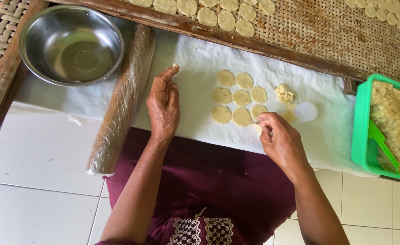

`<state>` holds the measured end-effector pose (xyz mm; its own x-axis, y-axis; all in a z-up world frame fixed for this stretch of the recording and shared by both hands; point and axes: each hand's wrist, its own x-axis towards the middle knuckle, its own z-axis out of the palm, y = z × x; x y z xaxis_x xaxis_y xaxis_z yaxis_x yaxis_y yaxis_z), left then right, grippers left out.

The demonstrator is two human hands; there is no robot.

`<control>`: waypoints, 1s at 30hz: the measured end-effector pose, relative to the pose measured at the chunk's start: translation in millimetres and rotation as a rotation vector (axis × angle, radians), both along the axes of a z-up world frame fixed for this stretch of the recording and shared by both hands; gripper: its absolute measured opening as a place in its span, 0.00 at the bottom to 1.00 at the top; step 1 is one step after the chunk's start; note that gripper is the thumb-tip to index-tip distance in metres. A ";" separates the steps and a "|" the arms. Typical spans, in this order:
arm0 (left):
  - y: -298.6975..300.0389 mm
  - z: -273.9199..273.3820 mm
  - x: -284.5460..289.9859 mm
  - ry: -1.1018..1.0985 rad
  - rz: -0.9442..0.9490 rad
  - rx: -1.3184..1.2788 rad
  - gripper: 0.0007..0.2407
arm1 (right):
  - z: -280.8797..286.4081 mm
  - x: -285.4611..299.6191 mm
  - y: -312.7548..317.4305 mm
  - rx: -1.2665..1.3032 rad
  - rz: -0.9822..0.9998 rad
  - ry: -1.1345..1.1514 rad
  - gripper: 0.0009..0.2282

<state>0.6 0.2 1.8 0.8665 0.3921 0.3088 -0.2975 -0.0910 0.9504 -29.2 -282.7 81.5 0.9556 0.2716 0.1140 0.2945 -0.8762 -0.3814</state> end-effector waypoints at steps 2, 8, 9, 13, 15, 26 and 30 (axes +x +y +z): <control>0.3 1.0 -0.2 0.009 -0.001 0.010 0.17 | -4.0 4.8 -10.0 0.075 -0.048 0.097 0.13; 0.2 3.3 -1.0 0.031 -0.003 0.014 0.17 | -22.5 13.3 -46.3 0.433 -0.179 0.355 0.13; 0.4 2.7 -0.6 0.010 -0.005 0.017 0.17 | -23.9 14.0 -50.8 0.531 -0.204 0.388 0.13; 0.9 3.0 -1.7 0.010 0.016 0.056 0.16 | -15.6 14.4 -63.2 0.645 -0.213 0.370 0.12; 1.3 1.5 -0.9 0.064 0.015 0.043 0.17 | -6.1 19.4 -67.3 0.708 -0.213 0.343 0.12; 2.1 9.3 -1.9 0.006 0.028 0.116 0.16 | 18.4 136.6 -80.3 0.666 -0.110 0.181 0.13; 2.8 10.2 -2.3 0.021 0.019 0.137 0.17 | 27.7 189.1 -43.4 0.624 -0.163 0.192 0.13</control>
